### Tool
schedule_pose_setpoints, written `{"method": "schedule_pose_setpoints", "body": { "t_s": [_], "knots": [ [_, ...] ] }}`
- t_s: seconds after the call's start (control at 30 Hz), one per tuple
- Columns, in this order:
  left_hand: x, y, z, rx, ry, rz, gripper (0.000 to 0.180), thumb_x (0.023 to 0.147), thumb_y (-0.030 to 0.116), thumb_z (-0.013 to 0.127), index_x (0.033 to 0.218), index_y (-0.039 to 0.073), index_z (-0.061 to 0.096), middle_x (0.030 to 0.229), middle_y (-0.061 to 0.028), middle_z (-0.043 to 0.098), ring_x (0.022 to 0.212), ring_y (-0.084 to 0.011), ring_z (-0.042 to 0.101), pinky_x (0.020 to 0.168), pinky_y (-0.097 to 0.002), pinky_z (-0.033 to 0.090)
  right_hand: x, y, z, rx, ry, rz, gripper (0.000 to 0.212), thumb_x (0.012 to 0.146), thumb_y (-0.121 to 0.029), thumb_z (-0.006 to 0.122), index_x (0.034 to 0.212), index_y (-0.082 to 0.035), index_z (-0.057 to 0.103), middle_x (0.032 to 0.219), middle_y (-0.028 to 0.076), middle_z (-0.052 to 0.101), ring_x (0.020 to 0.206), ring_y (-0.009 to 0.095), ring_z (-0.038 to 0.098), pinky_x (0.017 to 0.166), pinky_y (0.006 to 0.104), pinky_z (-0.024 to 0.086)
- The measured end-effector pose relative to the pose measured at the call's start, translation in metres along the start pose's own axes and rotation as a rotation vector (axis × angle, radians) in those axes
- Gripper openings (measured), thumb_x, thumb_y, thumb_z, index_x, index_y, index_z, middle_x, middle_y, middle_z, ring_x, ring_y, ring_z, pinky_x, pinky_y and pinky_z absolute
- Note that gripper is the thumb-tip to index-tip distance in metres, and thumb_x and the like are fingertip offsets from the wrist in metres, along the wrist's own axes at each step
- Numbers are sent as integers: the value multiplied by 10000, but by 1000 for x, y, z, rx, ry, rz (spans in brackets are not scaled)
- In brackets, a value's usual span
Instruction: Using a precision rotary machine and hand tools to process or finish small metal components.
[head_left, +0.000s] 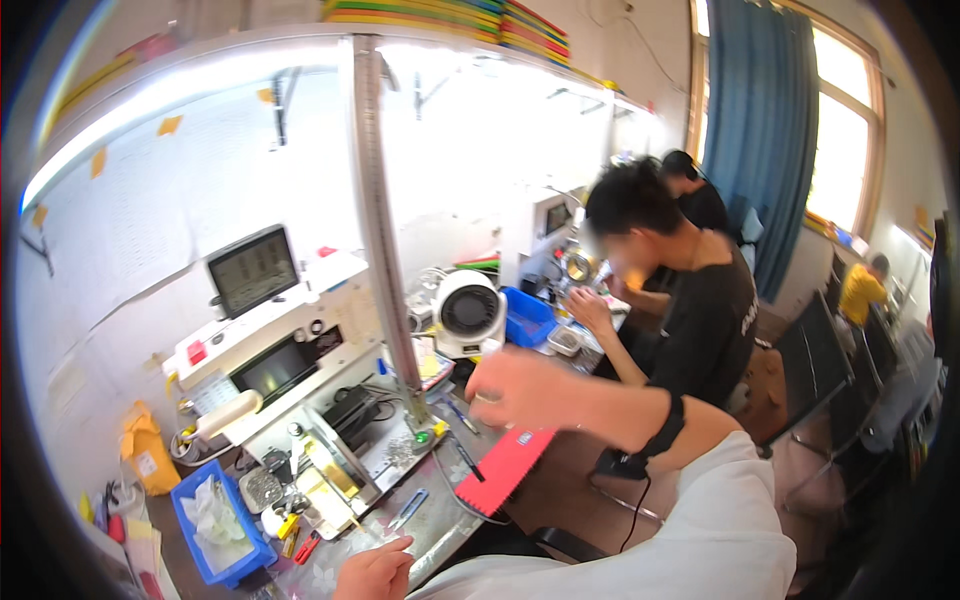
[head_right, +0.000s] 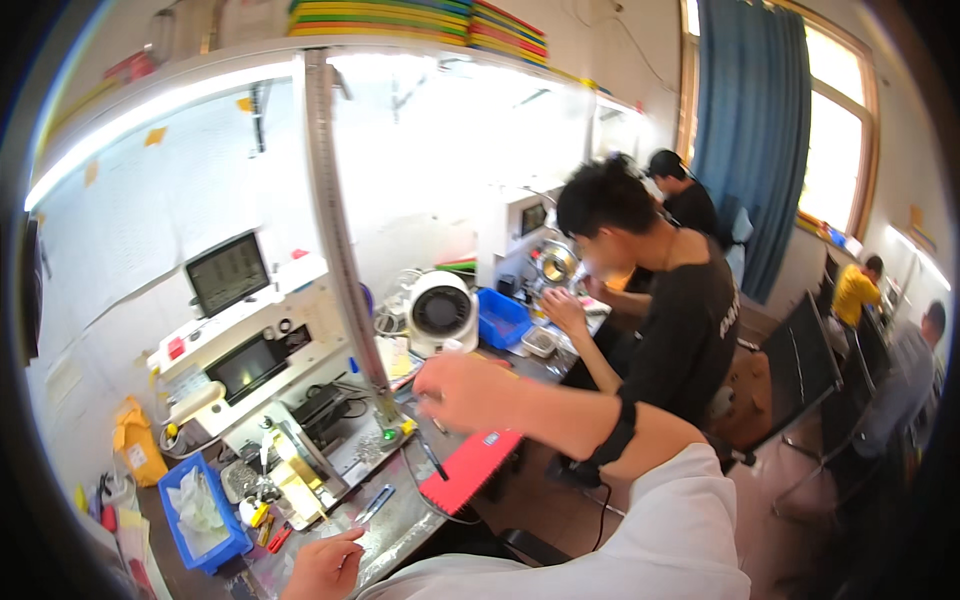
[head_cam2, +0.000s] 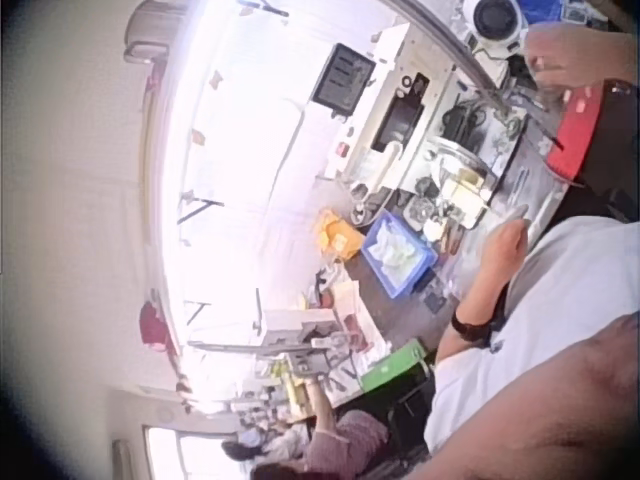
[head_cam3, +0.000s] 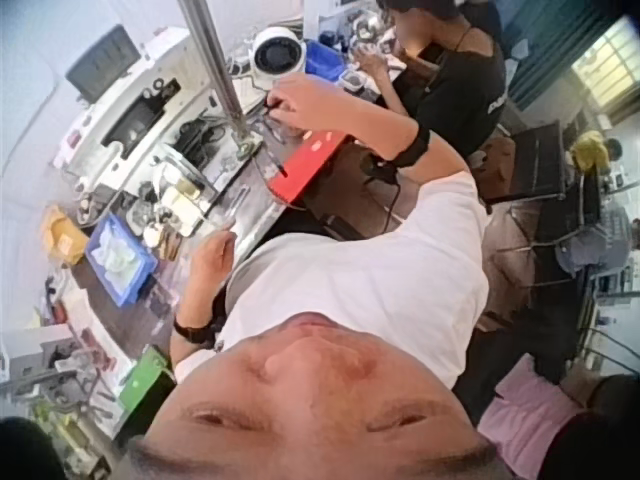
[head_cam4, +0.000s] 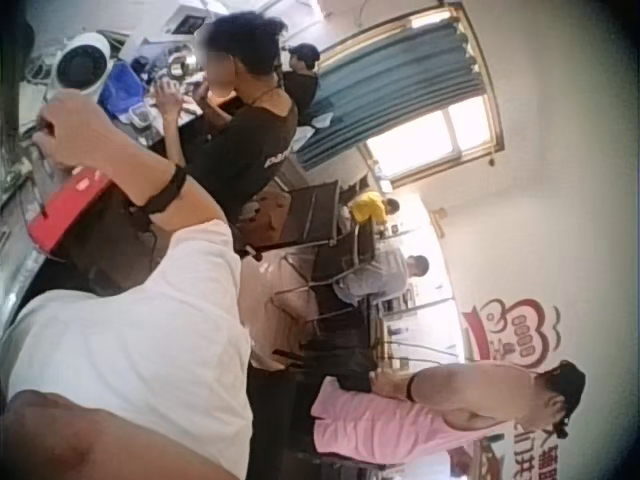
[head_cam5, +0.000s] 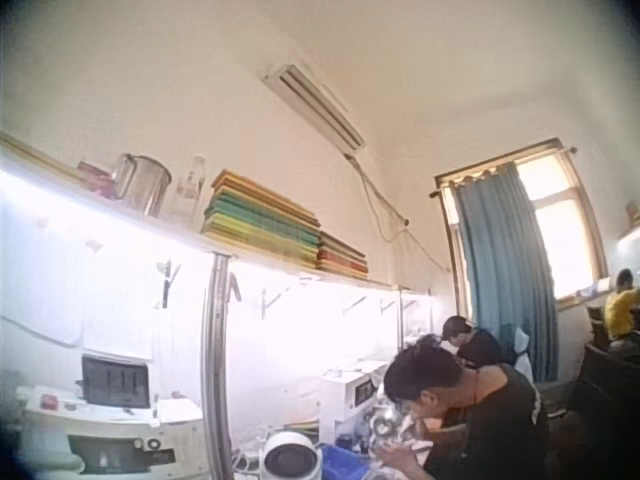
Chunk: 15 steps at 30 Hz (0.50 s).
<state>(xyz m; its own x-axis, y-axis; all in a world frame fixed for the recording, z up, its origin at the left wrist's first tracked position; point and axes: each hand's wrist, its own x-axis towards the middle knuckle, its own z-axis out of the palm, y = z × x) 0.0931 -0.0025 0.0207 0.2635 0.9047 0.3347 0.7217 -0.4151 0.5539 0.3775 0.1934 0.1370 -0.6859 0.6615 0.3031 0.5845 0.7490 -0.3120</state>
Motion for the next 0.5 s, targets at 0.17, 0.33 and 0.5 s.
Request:
{"method": "schedule_pose_setpoints", "body": {
  "t_s": [0.17,0.33,0.5],
  "knots": [
    [1,-2,5,-12,-67,-12,75,846,63,590,897,46,643,981,-155,680,859,-356,639,740,-416,517,88,-2,-102,23,610,66,285,900,-289,587,949,-13,637,840,134,637,781,249,610,738,347,475],
    [-7,-20,18,-33,-3,18,87,853,78,580,905,49,644,1032,-145,679,898,-355,639,762,-414,521,175,-36,-156,34,780,29,375,913,-351,569,841,12,628,706,160,625,689,306,608,665,387,474],
    [-13,-22,18,-61,-45,-40,96,859,87,569,908,51,643,1047,-136,679,926,-352,640,784,-413,523,221,-69,-170,160,912,51,366,927,-353,552,872,-7,657,766,134,673,729,277,638,694,365,492]
  ]
}}
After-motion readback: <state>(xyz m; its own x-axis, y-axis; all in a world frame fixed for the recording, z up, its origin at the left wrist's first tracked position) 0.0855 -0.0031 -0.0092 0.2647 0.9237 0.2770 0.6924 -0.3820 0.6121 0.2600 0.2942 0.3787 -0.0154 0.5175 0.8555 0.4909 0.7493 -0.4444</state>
